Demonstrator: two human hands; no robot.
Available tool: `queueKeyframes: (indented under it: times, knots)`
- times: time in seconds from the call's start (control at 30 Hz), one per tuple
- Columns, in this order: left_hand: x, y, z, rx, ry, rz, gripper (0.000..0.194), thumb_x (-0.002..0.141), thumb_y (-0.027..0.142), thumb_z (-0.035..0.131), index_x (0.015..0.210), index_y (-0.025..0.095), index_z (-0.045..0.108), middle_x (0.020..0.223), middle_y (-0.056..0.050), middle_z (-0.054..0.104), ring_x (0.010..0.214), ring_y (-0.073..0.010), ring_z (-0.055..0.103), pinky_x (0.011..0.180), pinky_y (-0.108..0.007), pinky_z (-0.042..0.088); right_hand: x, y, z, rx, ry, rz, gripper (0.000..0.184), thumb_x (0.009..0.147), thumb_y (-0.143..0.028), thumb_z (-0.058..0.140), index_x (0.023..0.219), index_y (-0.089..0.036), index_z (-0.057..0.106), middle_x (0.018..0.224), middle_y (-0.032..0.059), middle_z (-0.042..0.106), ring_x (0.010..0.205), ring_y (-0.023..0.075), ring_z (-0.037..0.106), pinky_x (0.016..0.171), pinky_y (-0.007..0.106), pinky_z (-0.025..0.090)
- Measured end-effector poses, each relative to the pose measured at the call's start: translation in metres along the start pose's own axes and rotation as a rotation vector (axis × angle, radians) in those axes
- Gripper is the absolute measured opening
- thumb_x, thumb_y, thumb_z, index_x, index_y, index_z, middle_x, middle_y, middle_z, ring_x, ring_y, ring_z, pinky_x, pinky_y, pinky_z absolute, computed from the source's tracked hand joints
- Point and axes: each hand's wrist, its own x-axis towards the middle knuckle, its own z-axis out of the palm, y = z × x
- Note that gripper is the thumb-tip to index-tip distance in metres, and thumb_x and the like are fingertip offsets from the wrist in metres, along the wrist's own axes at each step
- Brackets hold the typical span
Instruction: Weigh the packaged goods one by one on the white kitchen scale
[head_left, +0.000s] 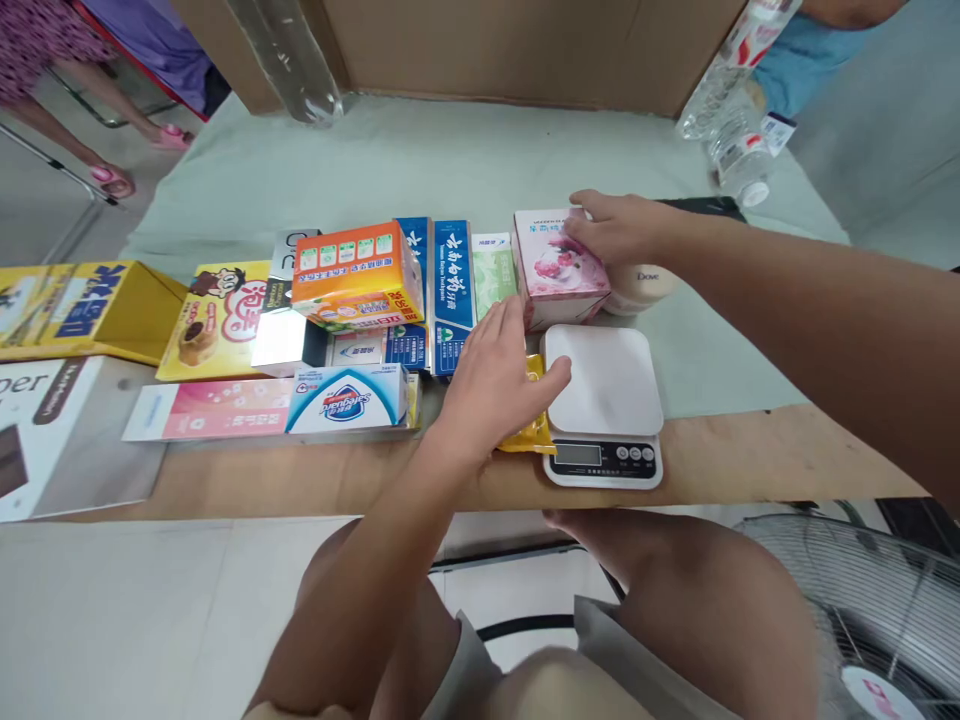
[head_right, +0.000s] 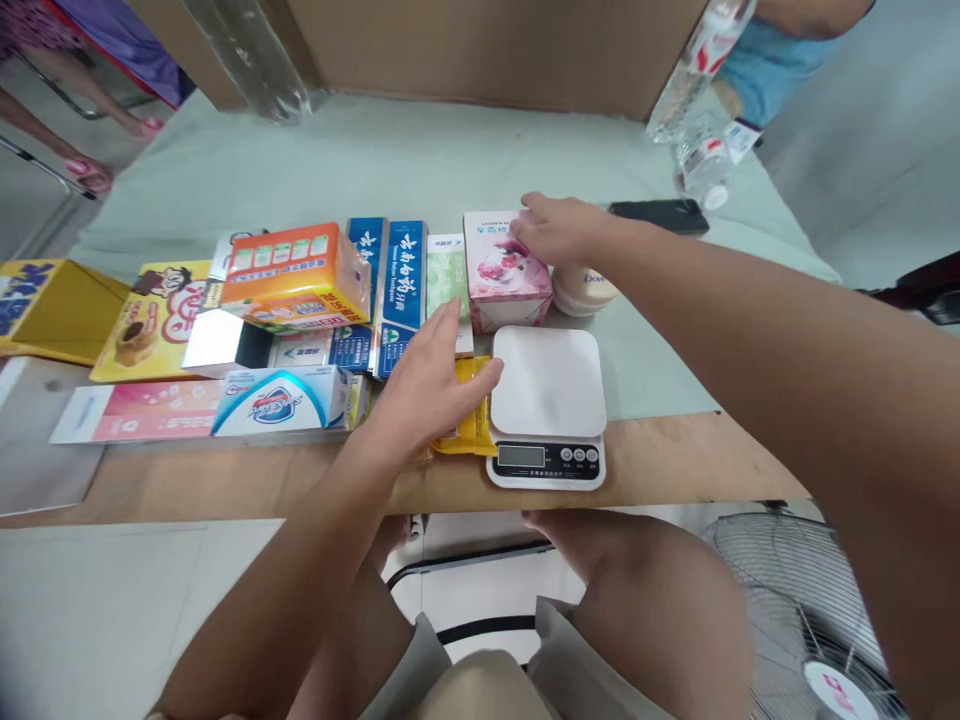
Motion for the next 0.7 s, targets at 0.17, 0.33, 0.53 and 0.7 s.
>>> queueKeyframes:
  times: [0.17, 0.33, 0.53, 0.7]
  knots:
    - [-0.006, 0.006, -0.003, -0.045, 0.193, 0.17, 0.056, 0.094, 0.039, 0.056, 0.142, 0.01, 0.055, 0.151, -0.018, 0.062, 0.145, -0.0295, 0.057, 0.124, -0.046, 0.045, -0.043, -0.027, -0.043, -0.111, 0.079, 0.175, 0.041, 0.107, -0.036, 0.05, 0.144, -0.021, 0.058, 0.128, 0.012, 0.076, 0.132, 0.0305, 0.063, 0.12, 0.06, 0.039]
    - [-0.012, 0.018, 0.006, -0.161, 0.179, 0.376, 0.045, 0.096, 0.035, 0.053, 0.134, 0.011, 0.06, 0.141, -0.016, 0.069, 0.134, -0.0251, 0.064, 0.116, -0.039, 0.053, -0.103, 0.026, -0.034, 0.13, 0.317, 0.206, 0.048, 0.097, -0.037, 0.062, 0.142, -0.019, 0.055, 0.144, 0.0182, 0.064, 0.134, 0.0293, 0.062, 0.117, 0.053, 0.045]
    - [-0.012, 0.032, 0.028, -0.194, 0.0, 0.366, 0.054, 0.094, 0.034, 0.058, 0.142, 0.01, 0.055, 0.151, -0.017, 0.062, 0.143, -0.028, 0.058, 0.122, -0.043, 0.049, -0.129, 0.071, 0.023, 0.291, 0.211, 0.089, 0.09, 0.071, -0.058, 0.084, 0.148, -0.027, 0.047, 0.159, 0.0143, 0.05, 0.148, 0.0381, 0.049, 0.119, 0.061, 0.045]
    - [-0.009, 0.033, 0.039, -0.184, -0.045, 0.37, 0.054, 0.092, 0.034, 0.06, 0.142, 0.013, 0.055, 0.15, -0.017, 0.063, 0.143, -0.0304, 0.058, 0.122, -0.047, 0.049, -0.125, 0.064, 0.038, 0.323, 0.321, 0.145, 0.074, 0.072, -0.038, 0.079, 0.141, -0.026, 0.055, 0.149, 0.0122, 0.06, 0.138, 0.0336, 0.059, 0.109, 0.054, 0.055]
